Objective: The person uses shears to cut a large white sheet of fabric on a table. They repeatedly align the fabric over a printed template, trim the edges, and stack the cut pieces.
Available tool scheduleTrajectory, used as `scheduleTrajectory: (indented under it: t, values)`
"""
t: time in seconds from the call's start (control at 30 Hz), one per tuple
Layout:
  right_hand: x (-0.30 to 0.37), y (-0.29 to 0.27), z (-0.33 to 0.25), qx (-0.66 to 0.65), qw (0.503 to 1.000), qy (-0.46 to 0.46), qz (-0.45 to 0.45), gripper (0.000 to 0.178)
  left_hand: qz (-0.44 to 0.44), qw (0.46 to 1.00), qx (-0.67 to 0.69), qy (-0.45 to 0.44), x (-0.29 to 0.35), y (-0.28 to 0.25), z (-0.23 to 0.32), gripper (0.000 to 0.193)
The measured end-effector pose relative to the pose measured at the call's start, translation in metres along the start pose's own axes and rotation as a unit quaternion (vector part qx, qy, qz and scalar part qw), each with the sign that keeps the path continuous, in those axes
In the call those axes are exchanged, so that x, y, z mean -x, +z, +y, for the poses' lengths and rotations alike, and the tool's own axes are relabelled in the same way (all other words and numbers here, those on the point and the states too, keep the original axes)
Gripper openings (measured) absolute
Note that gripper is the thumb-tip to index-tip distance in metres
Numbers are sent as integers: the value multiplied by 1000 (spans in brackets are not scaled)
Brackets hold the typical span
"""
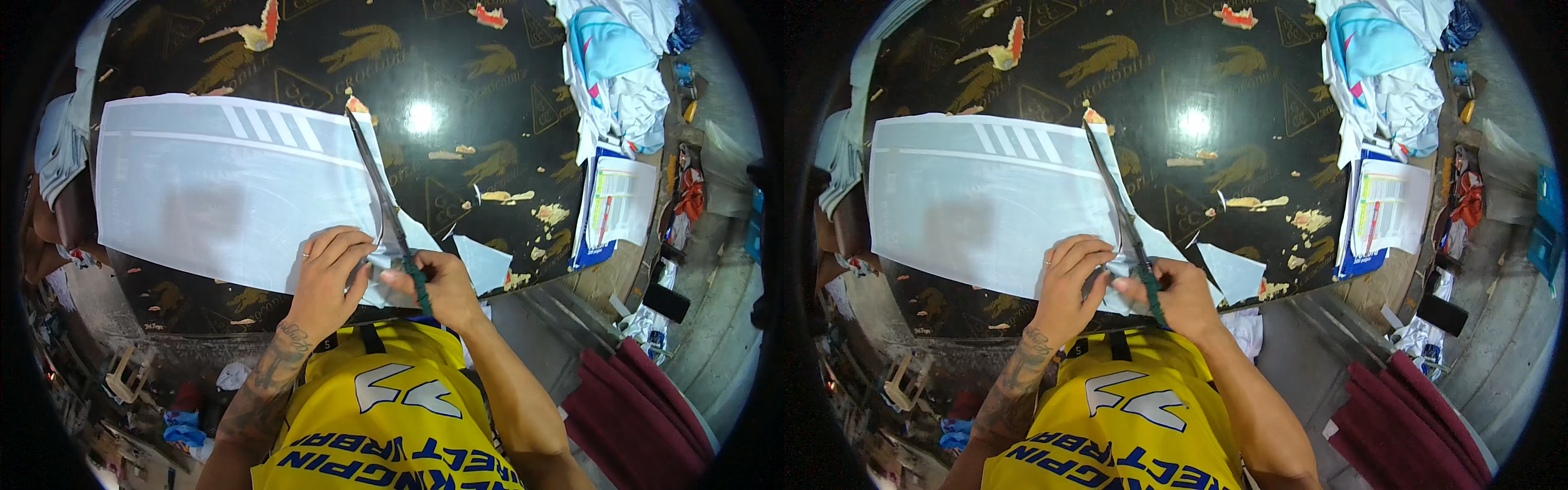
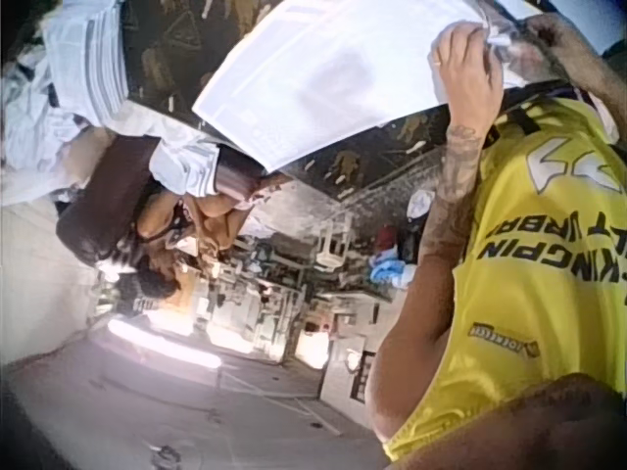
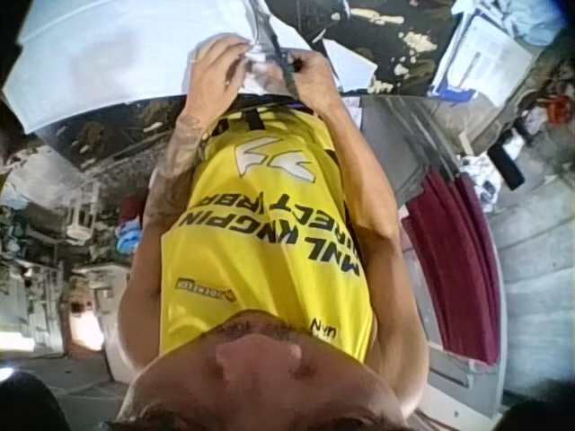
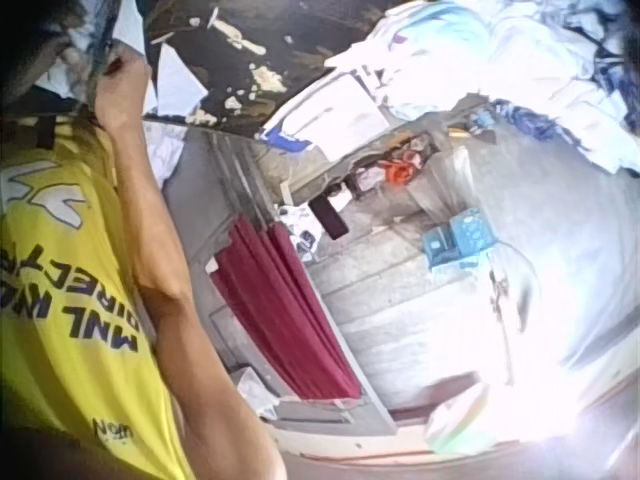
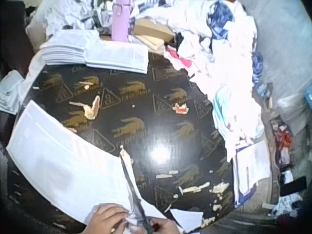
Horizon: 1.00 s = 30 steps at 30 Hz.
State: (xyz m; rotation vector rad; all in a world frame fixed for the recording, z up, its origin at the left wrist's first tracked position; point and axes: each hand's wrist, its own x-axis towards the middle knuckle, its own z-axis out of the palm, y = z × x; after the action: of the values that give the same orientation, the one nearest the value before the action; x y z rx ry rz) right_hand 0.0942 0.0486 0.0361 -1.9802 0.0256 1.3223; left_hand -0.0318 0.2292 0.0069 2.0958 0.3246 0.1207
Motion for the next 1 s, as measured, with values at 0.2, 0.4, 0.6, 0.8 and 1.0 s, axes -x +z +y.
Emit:
scheduleTrajectory:
  t: [0.2,0.4,0.6,0.8,1.0]
  values:
    - [42,-86,16,-37,996,-35,70,45,64,995,-76,-28,-2,17,6,31]
    - [90,-186,66,31,982,-76,169,39,201,963,-168,60,-133,62,26,59]
    - [96,-295,98,-20,959,-199,201,38,-39,928,-211,305,-98,206,178,52]
    - [74,-327,129,220,896,-209,325,28,-34,984,-164,64,-35,171,163,28]
    - [56,-261,160,238,910,-183,287,27,153,946,-284,36,-33,135,51,24]
